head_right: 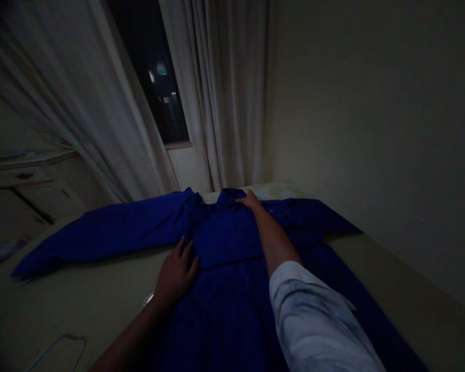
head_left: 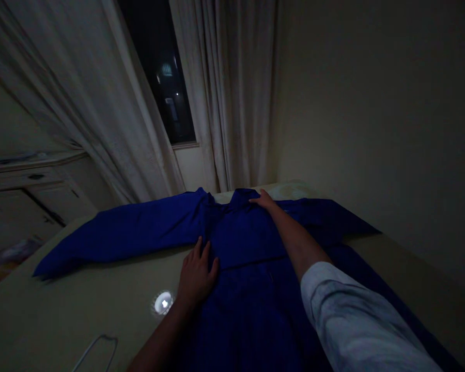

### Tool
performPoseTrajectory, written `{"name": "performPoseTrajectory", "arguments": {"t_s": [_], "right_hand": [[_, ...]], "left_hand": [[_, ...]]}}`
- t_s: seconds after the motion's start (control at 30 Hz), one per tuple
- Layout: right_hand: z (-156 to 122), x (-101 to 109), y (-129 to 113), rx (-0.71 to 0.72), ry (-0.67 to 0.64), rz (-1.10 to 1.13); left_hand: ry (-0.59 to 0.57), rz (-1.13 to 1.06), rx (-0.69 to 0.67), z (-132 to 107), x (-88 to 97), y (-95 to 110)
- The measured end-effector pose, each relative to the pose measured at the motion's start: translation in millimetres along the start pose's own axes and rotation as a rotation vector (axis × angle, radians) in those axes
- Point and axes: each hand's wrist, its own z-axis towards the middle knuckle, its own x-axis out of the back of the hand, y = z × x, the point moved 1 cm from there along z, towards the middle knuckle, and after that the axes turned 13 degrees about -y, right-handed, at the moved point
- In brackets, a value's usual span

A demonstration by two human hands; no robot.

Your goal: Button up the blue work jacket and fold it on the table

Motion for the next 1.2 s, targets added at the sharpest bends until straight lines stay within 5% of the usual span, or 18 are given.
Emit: {"name": "performPoseTrajectory", "arguments": {"t_s": [0.13, 0.3, 0.43, 0.53, 0.6, 0.7, 0.77, 0.83, 0.9, 0.97, 1.07, 1.2], "right_hand": [[-2, 25, -4, 0.052, -0.174, 0.077], [-43, 72, 4, 0.067, -0.542, 0.026], [-91, 36, -1, 0.271, -0.225, -0.151], [-120, -14, -4, 0.329, -0.408, -0.351], [-127, -20, -2, 0.329, -0.424, -0.391], [-135, 37, 10, 0.159, 0.021, -0.433], [-156, 102, 27, -0.188, 0.375, -0.517], [-190, 164, 48, -0.567, 0.542, -0.575], [-231, 209, 68, -0.743, 0.586, -0.574], [-264, 232, 86, -0.836, 0.548, -0.557], [-283, 240, 107, -0.868, 0.446, -0.551], [-264, 235, 121, -0.816, 0.422, -0.588]], "left_hand": [[0.001, 0.000, 0.007, 0, -4.0, -2], [0.014, 0.025, -0.001, -1, -2.4, -1], [-0.007, 0.039, 0.007, -2, 3.5, 3], [-0.027, 0.043, 0.011, -2, 4.3, 2], [-0.025, 0.042, 0.005, -1, 2.3, 0], [-0.013, 0.042, -0.012, 1, -2.6, -4], [0.003, 0.044, -0.011, 3, -6.1, -6], [0.024, 0.048, -0.008, 5, -9.6, -8], [0.037, 0.058, -0.009, 7, -12.8, -10], [0.035, 0.062, -0.014, 8, -15.1, -11], [0.033, 0.048, -0.014, 8, -14.8, -11], [0.032, 0.030, 0.002, 6, -7.8, -6]]}}
